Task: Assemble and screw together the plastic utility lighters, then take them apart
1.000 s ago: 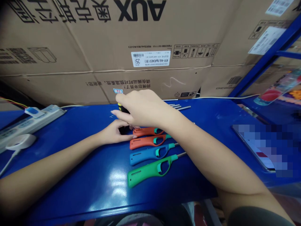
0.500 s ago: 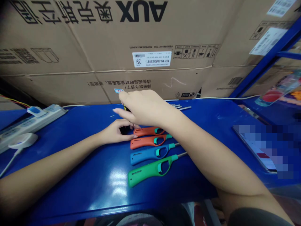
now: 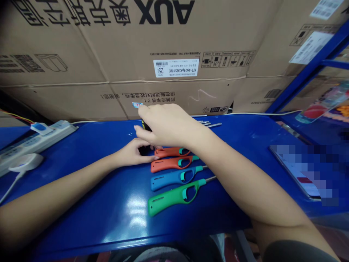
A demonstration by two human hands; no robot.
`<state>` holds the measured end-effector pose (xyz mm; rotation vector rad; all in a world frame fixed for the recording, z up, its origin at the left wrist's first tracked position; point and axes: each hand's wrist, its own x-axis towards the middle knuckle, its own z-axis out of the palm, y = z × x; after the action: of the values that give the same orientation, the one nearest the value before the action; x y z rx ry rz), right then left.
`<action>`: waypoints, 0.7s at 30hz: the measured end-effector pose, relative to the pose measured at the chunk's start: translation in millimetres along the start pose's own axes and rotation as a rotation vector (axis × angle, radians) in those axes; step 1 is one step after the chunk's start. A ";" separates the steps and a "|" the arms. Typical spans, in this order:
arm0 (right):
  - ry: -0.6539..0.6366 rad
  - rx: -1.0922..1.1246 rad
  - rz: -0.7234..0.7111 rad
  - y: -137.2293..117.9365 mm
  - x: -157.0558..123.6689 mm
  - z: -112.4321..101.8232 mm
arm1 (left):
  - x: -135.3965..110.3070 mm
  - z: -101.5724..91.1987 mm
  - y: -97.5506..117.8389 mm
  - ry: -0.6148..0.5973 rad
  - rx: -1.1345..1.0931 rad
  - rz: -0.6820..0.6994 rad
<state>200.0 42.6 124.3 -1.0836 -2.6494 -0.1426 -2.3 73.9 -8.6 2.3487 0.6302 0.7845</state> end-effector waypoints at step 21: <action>-0.005 -0.035 -0.044 1.6 -2.0 -5.1 | 0.1 0.6 4.9 0.026 0.062 0.001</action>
<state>203.5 41.4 128.5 -1.0383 -2.6854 -0.1954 -0.6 70.2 -5.8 2.3984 0.6734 0.8080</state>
